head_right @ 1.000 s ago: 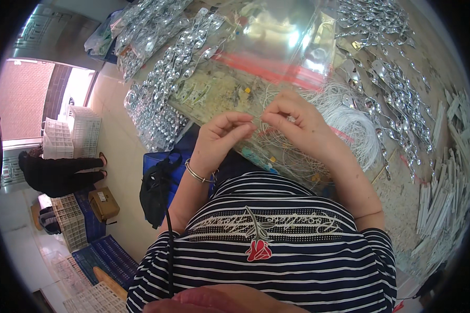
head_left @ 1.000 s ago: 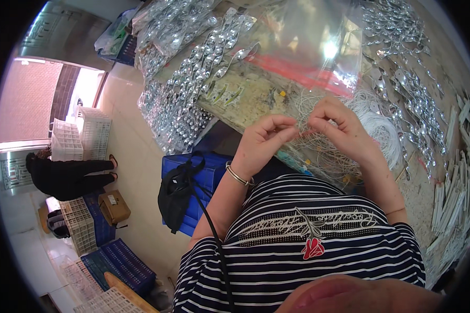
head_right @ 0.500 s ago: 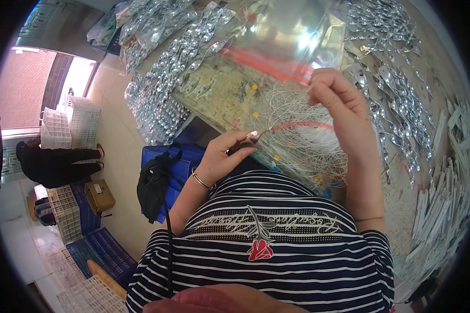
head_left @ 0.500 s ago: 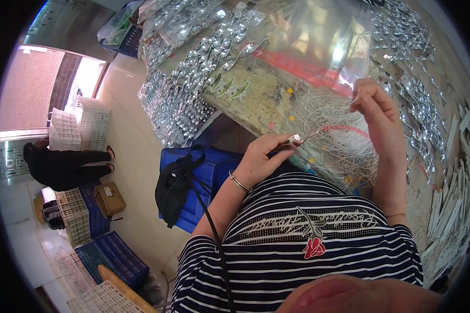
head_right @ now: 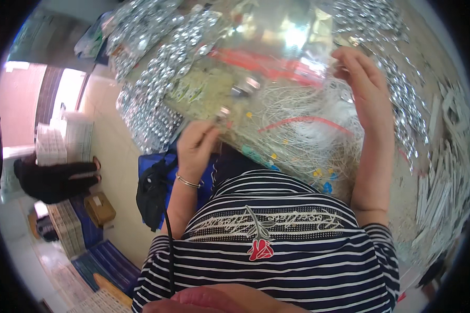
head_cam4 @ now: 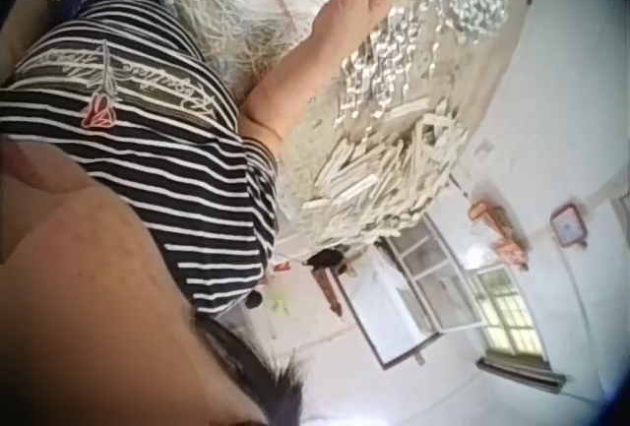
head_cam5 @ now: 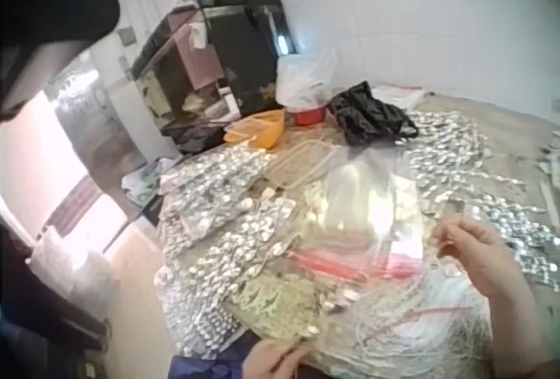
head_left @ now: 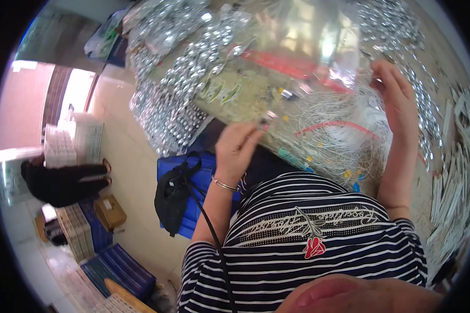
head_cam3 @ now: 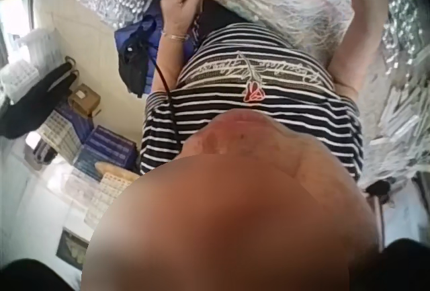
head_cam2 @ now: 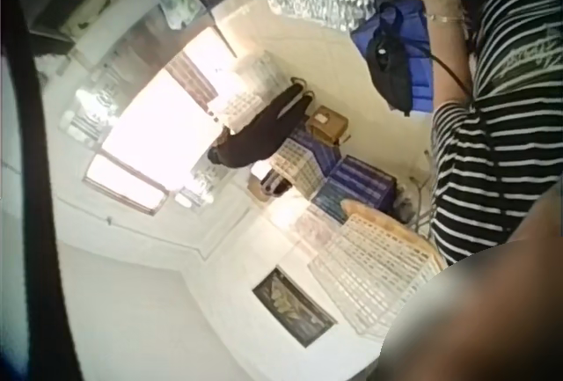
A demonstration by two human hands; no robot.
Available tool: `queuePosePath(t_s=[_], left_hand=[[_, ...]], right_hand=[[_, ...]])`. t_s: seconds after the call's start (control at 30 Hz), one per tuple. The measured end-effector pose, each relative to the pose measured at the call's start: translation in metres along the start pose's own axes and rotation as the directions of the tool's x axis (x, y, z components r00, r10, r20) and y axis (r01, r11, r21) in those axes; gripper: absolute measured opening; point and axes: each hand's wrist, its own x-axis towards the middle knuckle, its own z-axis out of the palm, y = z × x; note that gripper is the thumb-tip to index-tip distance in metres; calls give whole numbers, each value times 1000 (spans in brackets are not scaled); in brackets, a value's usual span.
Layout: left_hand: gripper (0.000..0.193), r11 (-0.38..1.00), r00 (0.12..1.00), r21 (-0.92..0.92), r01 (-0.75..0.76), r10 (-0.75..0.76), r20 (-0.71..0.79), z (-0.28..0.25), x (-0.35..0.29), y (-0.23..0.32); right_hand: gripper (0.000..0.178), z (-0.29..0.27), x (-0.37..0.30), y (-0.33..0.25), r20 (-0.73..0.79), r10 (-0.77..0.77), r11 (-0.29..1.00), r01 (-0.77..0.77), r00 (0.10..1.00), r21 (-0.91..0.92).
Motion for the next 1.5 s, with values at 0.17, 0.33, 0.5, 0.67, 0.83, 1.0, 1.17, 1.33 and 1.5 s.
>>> queuePosePath(t_s=[0.17, 0.33, 0.5, 0.67, 0.83, 1.0, 1.17, 1.33, 1.5], left_hand=[[25, 950, 966, 312, -3, 84, -244, -8, 39, -18], [28, 918, 953, 396, 28, 95, -286, -17, 83, -45], [29, 851, 961, 519, 79, 74, -268, -28, 110, -77], [30, 766, 961, 642, -7, 184, -208, -28, 124, -105], [35, 709, 977, 705, -14, 160, -141, -20, 124, -100], [35, 708, 970, 706, -29, 189, -150, -19, 119, -88], [31, 787, 960, 613, -65, 218, -178, -11, 109, -64], [31, 865, 951, 490, -112, 236, -199, 0, 97, -38], [32, 908, 927, 373, -190, 291, -236, 16, 95, -5]], right_hand=[[27, -2, 9, 6, 75, -54, 960, 72, 996, -269], [27, -42, 18, 21, -16, -76, 884, 60, 997, -464], [26, -84, 43, 13, -58, -110, 664, 30, 992, -747], [21, -123, 98, 42, -9, -246, 367, 84, 969, -926], [20, -132, 129, 73, 86, -240, 144, 123, 967, -982], [22, -121, 139, 58, -126, 48, 33, -128, 991, -991], [24, -125, 143, 8, 64, -348, 239, 154, 935, -959], [24, -70, 103, -124, -112, -377, 508, 105, 919, -855], [24, -34, 58, -168, -25, -618, 600, 450, 786, -662]])
